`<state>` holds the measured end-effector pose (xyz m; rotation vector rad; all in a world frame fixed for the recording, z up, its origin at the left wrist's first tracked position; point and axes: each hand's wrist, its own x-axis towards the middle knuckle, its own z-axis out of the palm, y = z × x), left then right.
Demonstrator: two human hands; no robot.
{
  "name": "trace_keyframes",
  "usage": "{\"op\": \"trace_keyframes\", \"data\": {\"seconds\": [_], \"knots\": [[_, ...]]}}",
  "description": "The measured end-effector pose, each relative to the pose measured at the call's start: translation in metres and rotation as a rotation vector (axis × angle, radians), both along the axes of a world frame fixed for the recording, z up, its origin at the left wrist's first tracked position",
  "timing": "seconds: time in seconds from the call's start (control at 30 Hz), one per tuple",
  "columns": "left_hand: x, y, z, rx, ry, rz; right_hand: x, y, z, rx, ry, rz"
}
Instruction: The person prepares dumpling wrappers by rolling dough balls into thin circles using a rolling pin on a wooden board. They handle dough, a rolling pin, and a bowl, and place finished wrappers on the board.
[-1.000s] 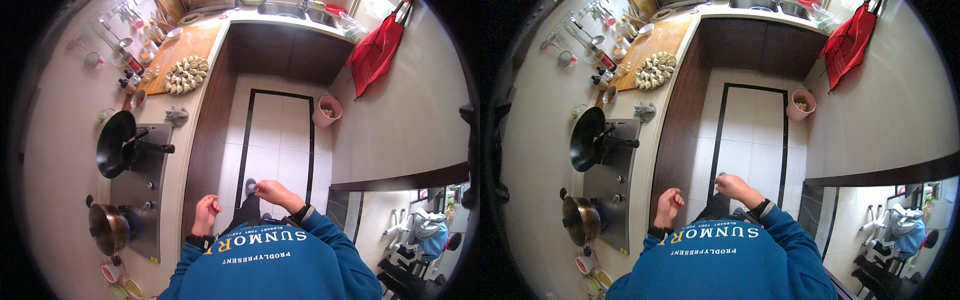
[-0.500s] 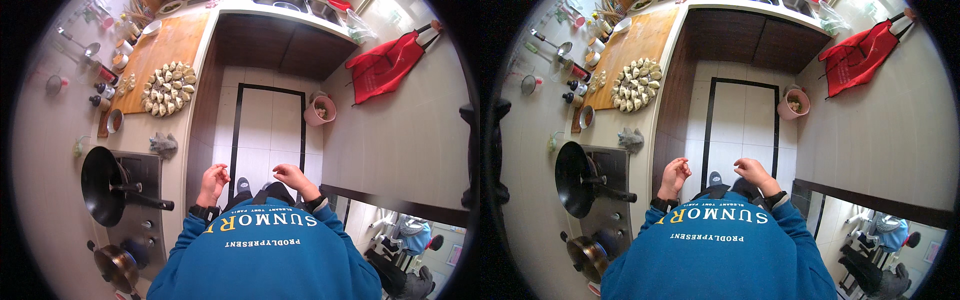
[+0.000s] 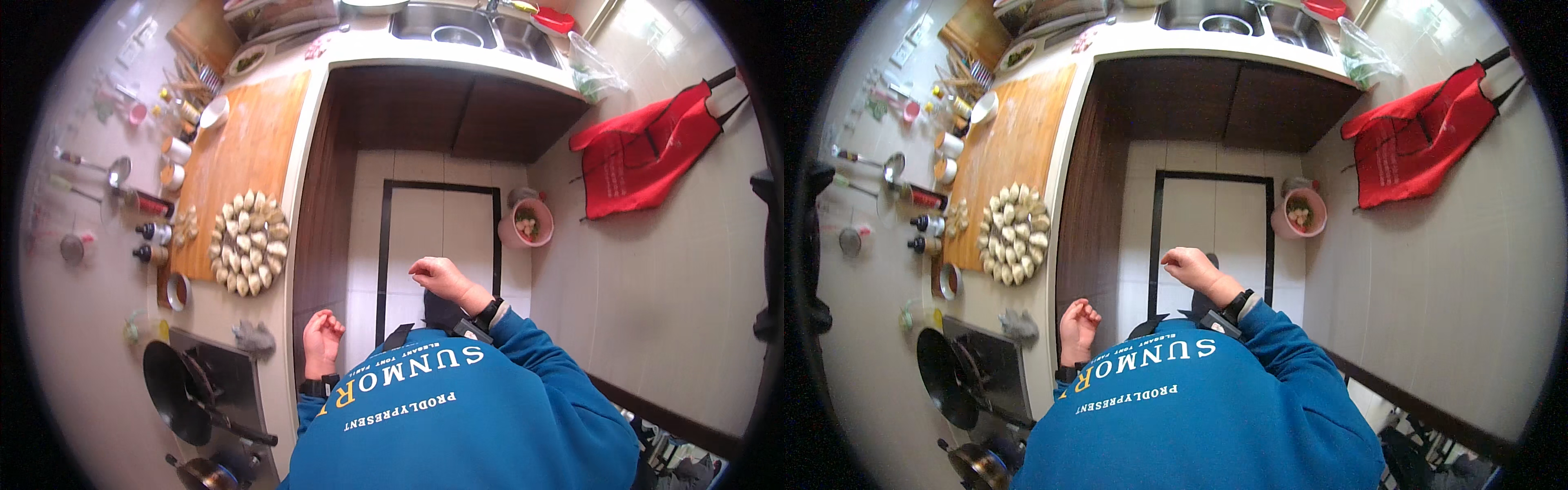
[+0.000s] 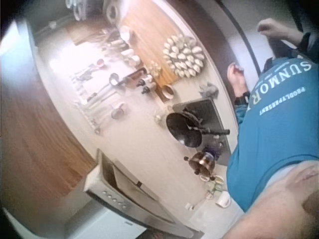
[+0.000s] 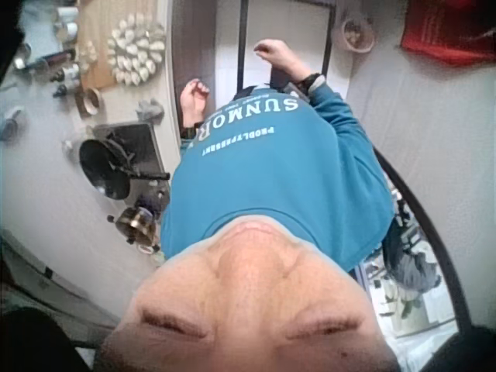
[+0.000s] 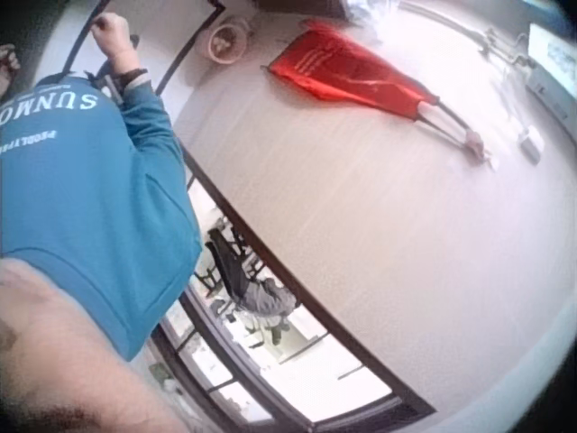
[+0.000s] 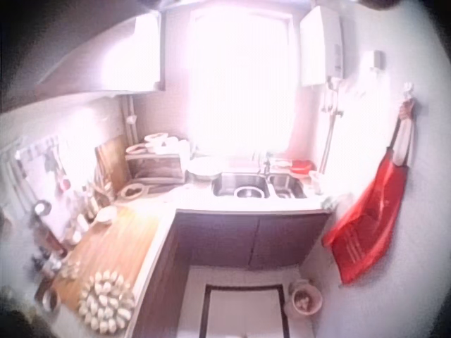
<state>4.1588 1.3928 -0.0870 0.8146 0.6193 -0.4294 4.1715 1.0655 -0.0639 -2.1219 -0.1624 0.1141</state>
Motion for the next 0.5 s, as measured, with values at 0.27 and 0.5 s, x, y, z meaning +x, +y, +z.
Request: {"op": "trace_keyframes", "data": {"seconds": [0.27,0.5], "knots": [[0.14,-0.133,0.03,-0.005,-0.121,-0.075,0.147,-0.148,-0.004,0.273,0.108,-0.226],[0.238,-0.198,0.028,0.03,-0.037,-0.149,0.271,-0.229,-0.012,0.767,0.399,-0.409]]}}
